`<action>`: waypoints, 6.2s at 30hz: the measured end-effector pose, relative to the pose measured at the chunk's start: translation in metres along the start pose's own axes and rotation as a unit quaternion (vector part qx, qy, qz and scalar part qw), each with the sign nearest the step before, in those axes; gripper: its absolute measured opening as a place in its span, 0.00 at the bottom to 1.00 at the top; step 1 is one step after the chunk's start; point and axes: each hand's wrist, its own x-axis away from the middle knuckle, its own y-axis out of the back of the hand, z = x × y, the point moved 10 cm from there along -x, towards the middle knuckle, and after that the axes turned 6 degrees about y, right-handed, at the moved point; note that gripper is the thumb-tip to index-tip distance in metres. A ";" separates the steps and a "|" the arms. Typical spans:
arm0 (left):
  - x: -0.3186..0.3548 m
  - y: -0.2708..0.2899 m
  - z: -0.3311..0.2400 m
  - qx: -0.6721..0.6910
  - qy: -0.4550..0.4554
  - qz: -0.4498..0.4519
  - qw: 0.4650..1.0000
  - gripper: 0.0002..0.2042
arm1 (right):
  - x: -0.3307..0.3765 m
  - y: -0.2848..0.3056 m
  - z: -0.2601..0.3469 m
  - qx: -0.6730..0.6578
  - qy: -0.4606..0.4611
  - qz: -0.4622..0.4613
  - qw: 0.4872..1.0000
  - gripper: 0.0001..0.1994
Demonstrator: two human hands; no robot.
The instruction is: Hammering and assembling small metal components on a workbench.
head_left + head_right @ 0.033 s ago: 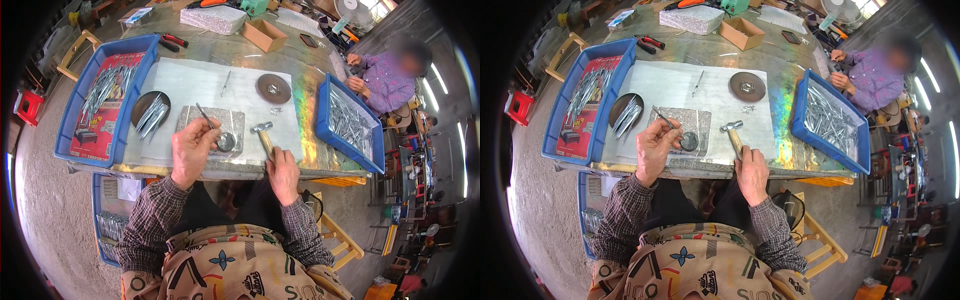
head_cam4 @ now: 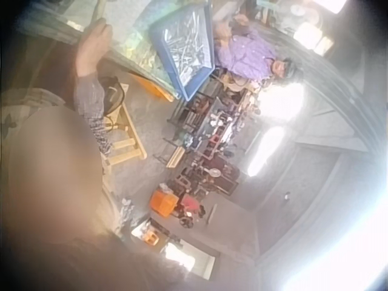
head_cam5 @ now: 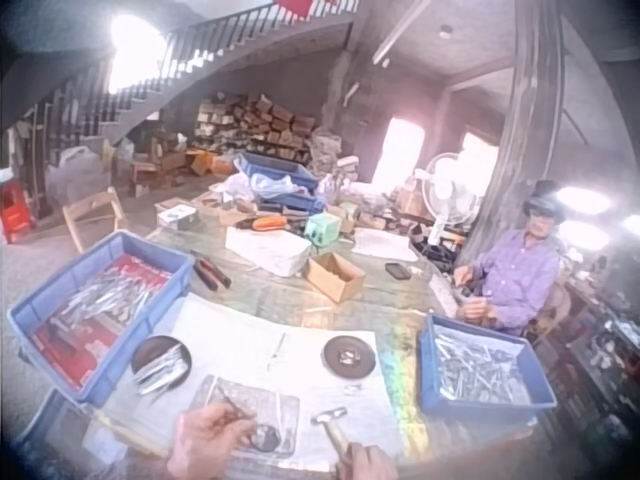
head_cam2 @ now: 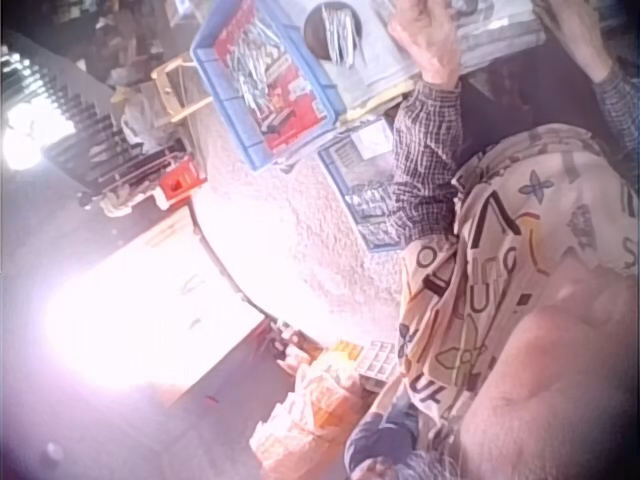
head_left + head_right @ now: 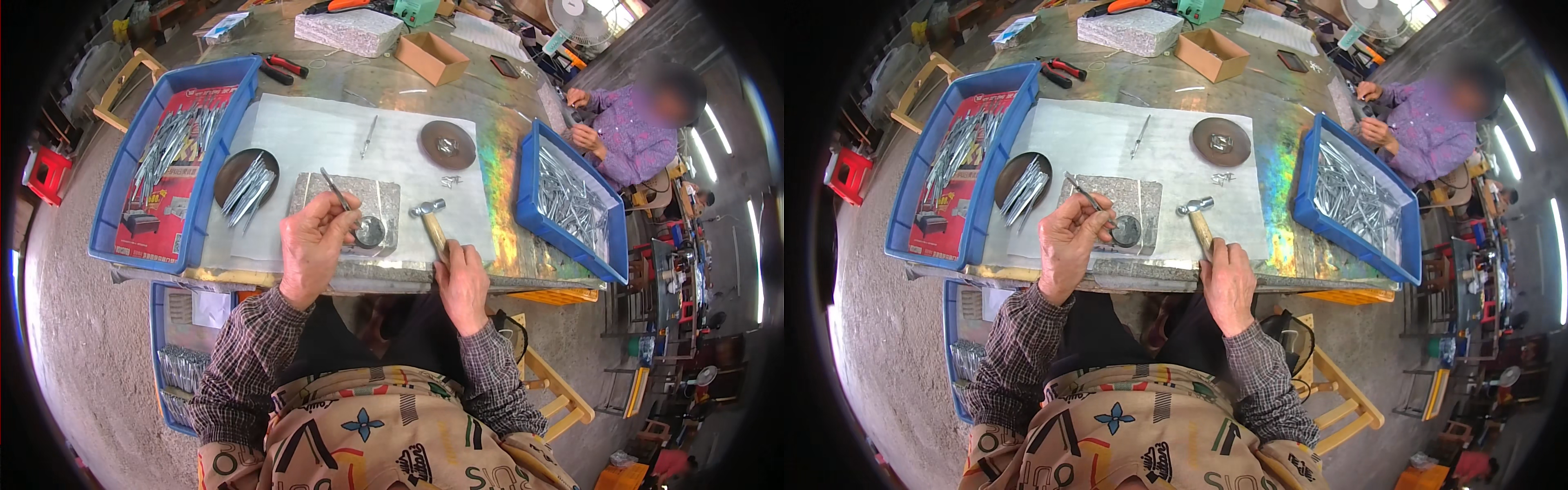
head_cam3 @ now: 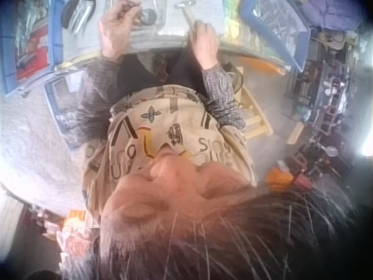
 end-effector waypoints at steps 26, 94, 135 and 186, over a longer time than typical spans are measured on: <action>0.013 -0.014 -0.045 -0.207 -0.207 -0.005 0.956 0.08 | -0.032 0.120 0.038 -0.263 0.028 -0.120 0.957 0.12; -0.002 0.005 0.008 0.189 0.090 0.054 0.976 0.09 | -0.003 0.072 0.012 -0.114 0.038 -0.105 0.987 0.12; -0.013 0.117 0.000 -0.682 -0.140 -0.108 0.709 0.03 | 0.002 0.001 0.015 -0.034 0.030 -0.047 0.998 0.19; -0.153 0.309 0.041 -0.669 0.099 -0.260 0.689 0.08 | -0.016 -0.003 0.002 -0.066 0.002 0.048 0.997 0.16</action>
